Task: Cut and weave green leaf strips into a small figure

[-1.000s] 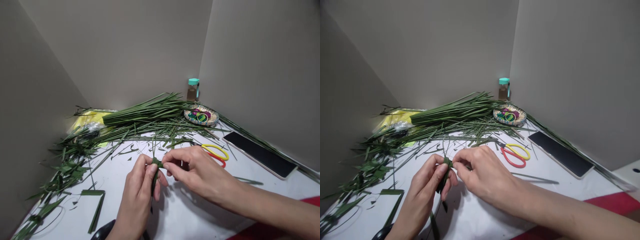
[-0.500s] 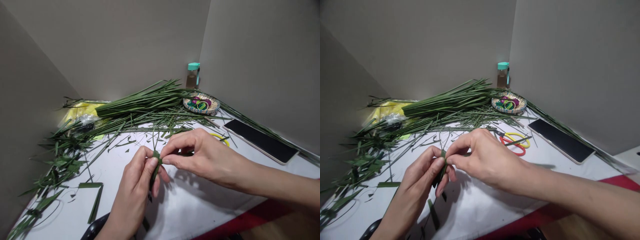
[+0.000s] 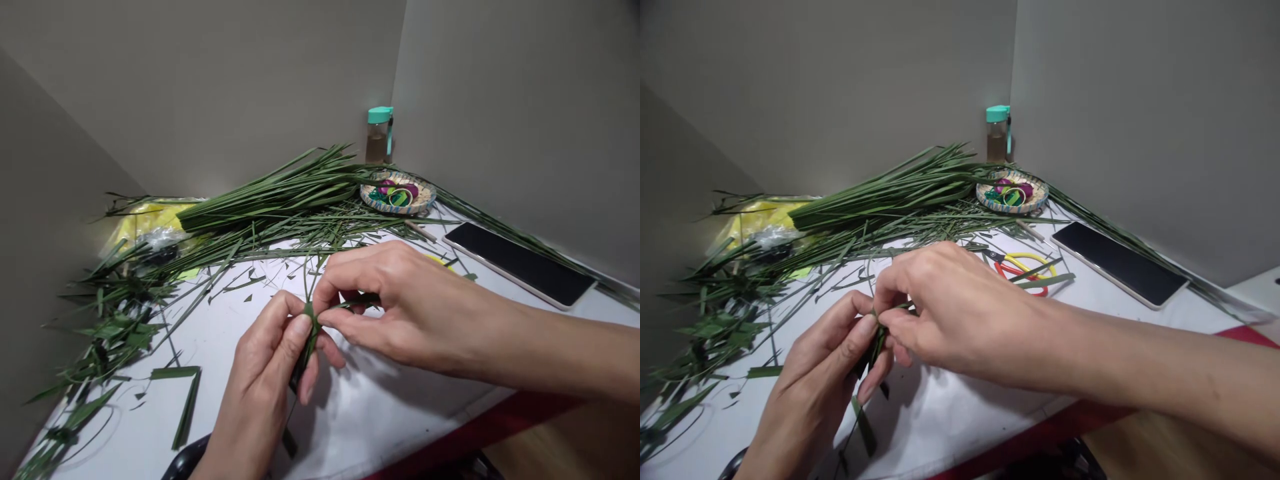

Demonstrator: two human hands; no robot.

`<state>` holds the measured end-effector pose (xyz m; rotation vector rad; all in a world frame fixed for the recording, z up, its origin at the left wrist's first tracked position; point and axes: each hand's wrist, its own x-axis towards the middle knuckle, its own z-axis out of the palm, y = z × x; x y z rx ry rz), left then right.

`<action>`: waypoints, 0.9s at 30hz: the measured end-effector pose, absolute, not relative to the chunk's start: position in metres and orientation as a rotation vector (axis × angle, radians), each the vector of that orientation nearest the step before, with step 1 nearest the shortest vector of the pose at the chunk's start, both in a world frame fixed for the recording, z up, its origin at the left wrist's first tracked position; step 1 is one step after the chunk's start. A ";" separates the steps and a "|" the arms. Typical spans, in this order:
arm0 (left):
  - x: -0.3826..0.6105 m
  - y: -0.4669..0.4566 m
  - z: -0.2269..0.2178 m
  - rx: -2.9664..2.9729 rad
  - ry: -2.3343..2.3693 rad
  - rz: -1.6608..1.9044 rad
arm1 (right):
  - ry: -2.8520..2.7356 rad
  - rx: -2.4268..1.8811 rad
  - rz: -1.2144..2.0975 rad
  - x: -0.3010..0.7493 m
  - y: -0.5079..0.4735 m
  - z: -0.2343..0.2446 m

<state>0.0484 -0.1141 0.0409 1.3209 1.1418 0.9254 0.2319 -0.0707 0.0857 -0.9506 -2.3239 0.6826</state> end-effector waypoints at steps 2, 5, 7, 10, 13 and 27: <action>0.049 -0.115 0.041 1.321 1.163 0.940 | -2.329 -0.981 0.700 0.232 -0.071 0.085; 0.051 -0.115 0.043 1.360 1.228 0.966 | -2.341 -1.059 0.694 0.232 -0.073 0.084; 0.053 -0.115 0.045 1.405 1.280 0.969 | -2.347 -1.105 0.693 0.234 -0.074 0.083; 0.055 -0.113 0.045 1.451 1.315 0.956 | -2.375 -1.120 0.754 0.238 -0.075 0.080; 0.055 -0.112 0.044 1.478 1.318 0.938 | -2.306 -1.060 0.993 0.241 -0.074 0.074; 0.054 -0.111 0.042 1.467 1.297 0.913 | -1.911 -1.003 1.351 0.238 -0.081 0.057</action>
